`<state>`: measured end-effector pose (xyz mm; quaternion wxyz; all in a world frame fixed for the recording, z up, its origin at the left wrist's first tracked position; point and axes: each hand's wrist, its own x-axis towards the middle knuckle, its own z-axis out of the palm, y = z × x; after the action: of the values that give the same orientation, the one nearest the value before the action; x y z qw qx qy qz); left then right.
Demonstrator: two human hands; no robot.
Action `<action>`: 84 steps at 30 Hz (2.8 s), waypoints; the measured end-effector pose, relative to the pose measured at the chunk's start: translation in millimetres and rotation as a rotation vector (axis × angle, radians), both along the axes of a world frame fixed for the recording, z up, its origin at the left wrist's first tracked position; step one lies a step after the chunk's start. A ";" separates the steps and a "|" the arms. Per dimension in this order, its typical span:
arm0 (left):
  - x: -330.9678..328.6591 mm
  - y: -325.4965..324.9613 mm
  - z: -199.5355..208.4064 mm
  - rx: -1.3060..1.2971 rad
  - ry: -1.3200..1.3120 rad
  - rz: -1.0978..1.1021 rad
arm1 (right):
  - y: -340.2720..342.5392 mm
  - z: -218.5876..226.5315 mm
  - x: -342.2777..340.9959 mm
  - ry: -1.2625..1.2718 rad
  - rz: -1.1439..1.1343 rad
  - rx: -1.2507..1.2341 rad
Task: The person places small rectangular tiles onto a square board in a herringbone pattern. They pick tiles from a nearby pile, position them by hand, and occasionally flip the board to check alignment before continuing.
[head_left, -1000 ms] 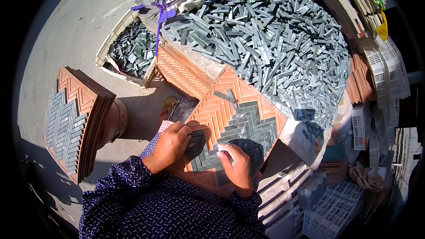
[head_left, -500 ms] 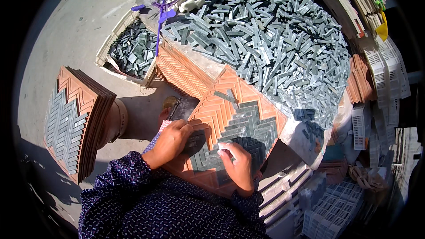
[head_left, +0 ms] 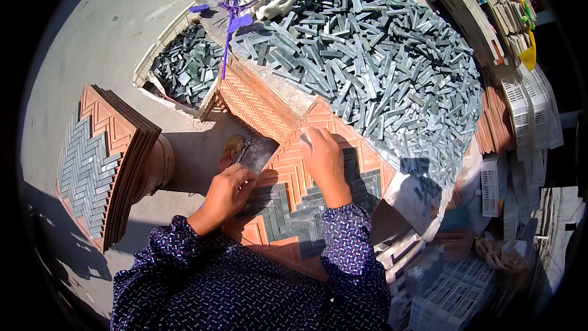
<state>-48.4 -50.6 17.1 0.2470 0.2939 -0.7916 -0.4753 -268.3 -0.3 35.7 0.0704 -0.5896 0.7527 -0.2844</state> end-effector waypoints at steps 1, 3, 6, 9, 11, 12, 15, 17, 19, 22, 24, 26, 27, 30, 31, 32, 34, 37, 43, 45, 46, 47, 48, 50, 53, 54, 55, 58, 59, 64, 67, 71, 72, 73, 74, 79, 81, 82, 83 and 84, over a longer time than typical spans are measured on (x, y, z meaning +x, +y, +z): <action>8.0 -1.3 -2.2 0.035 -0.006 0.041 | 1.4 3.3 9.0 -0.063 0.011 -0.024; 15.5 -4.8 -10.2 0.047 -0.004 0.059 | 15.4 -1.0 21.9 -0.243 -0.004 0.010; 13.7 -10.8 -11.5 0.042 0.001 0.043 | 32.2 8.9 36.9 -0.481 -0.084 0.180; 4.7 -8.5 -7.2 0.038 0.015 0.004 | 49.8 -7.0 43.2 -0.434 -0.059 0.188; 1.8 -6.3 -6.8 0.035 0.032 -0.011 | 52.5 -6.9 48.0 -0.383 -0.028 0.187; 1.8 -5.2 -7.3 0.026 0.034 -0.017 | 55.0 -7.0 49.9 -0.327 -0.004 0.164; 1.3 -3.0 -7.4 0.006 0.033 -0.022 | 58.6 -4.3 49.5 -0.250 0.042 0.187; 1.9 -3.4 -5.1 0.003 0.022 -0.014 | 59.4 -1.7 48.2 -0.220 0.060 0.229; 3.1 -3.9 -5.1 0.011 0.019 -0.015 | 60.9 -2.9 44.9 -0.212 0.110 0.208; 4.4 -3.9 -4.5 0.007 -0.002 -0.016 | 58.3 -2.4 38.9 -0.208 0.046 0.116; 3.2 -3.8 -4.3 0.003 0.000 -0.021 | 52.6 -2.4 27.9 -0.130 -0.041 0.024; 2.1 -2.4 -3.7 0.001 0.015 -0.026 | 43.2 -6.7 13.7 -0.049 -0.179 0.015; 1.0 -1.4 -2.9 -0.001 0.020 -0.031 | 37.1 -8.1 6.6 0.012 -0.236 -0.014; 0.8 -1.3 -0.5 -0.004 0.034 -0.034 | 21.3 -9.4 -7.2 0.184 -0.288 0.039; 2.3 -2.3 0.1 0.000 0.036 -0.028 | 19.3 -11.6 -9.1 0.133 -0.283 0.056; 3.6 -3.5 1.0 0.003 0.040 -0.022 | 17.7 -13.0 -11.5 0.084 -0.279 0.073; 6.9 -5.5 1.8 0.026 0.036 0.008 | 16.6 -13.4 -10.3 -0.024 -0.277 0.095; 9.8 -10.2 -5.9 0.042 0.038 0.032 | 23.1 -10.9 2.1 -0.126 -0.024 0.063; 7.5 -6.8 -9.7 0.041 0.044 0.016 | 27.5 -1.9 36.9 -0.166 0.359 0.104; 5.5 -5.4 -10.8 0.025 0.065 0.000 | 27.6 -1.9 42.8 -0.168 0.374 0.116; 4.4 -4.5 -10.8 0.024 0.071 -0.010 | 27.6 -2.8 45.4 -0.140 0.362 0.100; 3.1 -3.5 -11.0 0.022 0.077 -0.020 | 26.7 -2.7 44.4 -0.149 0.373 0.101; 1.3 -2.3 -11.6 0.006 0.097 -0.021 | 25.3 -2.5 42.6 -0.158 0.383 0.101; -1.3 0.1 -12.7 -0.029 0.138 -0.023 | 24.8 -0.4 42.7 -0.194 0.364 0.116; -3.7 0.6 -16.3 -0.147 0.068 -0.037 | 25.6 -1.2 44.8 -0.246 0.288 0.110; -5.1 0.4 -19.3 -0.154 0.073 -0.040 | 26.2 -7.4 44.6 -0.243 0.280 0.071; -5.4 0.6 -22.9 -0.164 0.075 -0.038 | 26.4 -10.0 45.0 -0.242 0.276 0.030; -7.4 0.6 -20.7 -0.141 0.033 -0.043 | 26.4 -7.3 39.9 -0.214 0.337 0.022; -8.1 0.3 -18.5 -0.125 0.012 -0.046 | 28.8 -6.2 38.4 -0.255 0.293 0.009; -10.0 -0.9 -11.9 -0.139 -0.116 -0.057 | 56.1 12.8 23.6 -0.330 0.039 -0.074; -16.8 -10.6 -9.3 -0.119 -0.151 -0.113 | 91.4 15.6 21.7 -0.371 -0.111 -0.069; -55.5 -29.4 2.8 -0.156 -0.001 -0.097 | 135.3 15.2 34.3 -0.417 -0.282 -0.015; -71.6 -36.2 7.4 -0.206 0.037 -0.152 | 144.8 10.6 35.7 -0.420 -0.301 -0.006; -92.2 -42.0 10.1 -0.243 0.020 -0.181 | 153.2 5.6 37.6 -0.425 -0.319 0.001; -114.1 -47.9 5.4 -0.222 0.040 -0.189 | 156.8 4.7 41.4 -0.427 -0.338 0.015; -200.1 -59.5 2.3 -0.448 0.057 -0.078 | 157.2 20.6 54.5 -0.419 -0.353 -0.020; -221.8 -60.7 -12.9 -0.462 -0.025 -0.088 | 162.6 16.3 52.0 -0.390 -0.362 -0.061; -224.3 -61.0 -12.1 -0.475 -0.078 -0.089 | 164.5 15.5 51.0 -0.389 -0.372 -0.065; -220.8 -62.9 -12.7 -0.446 -0.042 -0.089 | 166.3 15.3 49.4 -0.389 -0.379 -0.069; -211.3 -67.8 -13.7 -0.417 -0.006 -0.086 | 167.2 15.3 48.0 -0.389 -0.382 -0.072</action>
<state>-259.7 -118.4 3.4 0.2794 0.2037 -0.8855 -0.3104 -220.3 166.9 51.0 0.1379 -0.3734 0.8119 -0.4271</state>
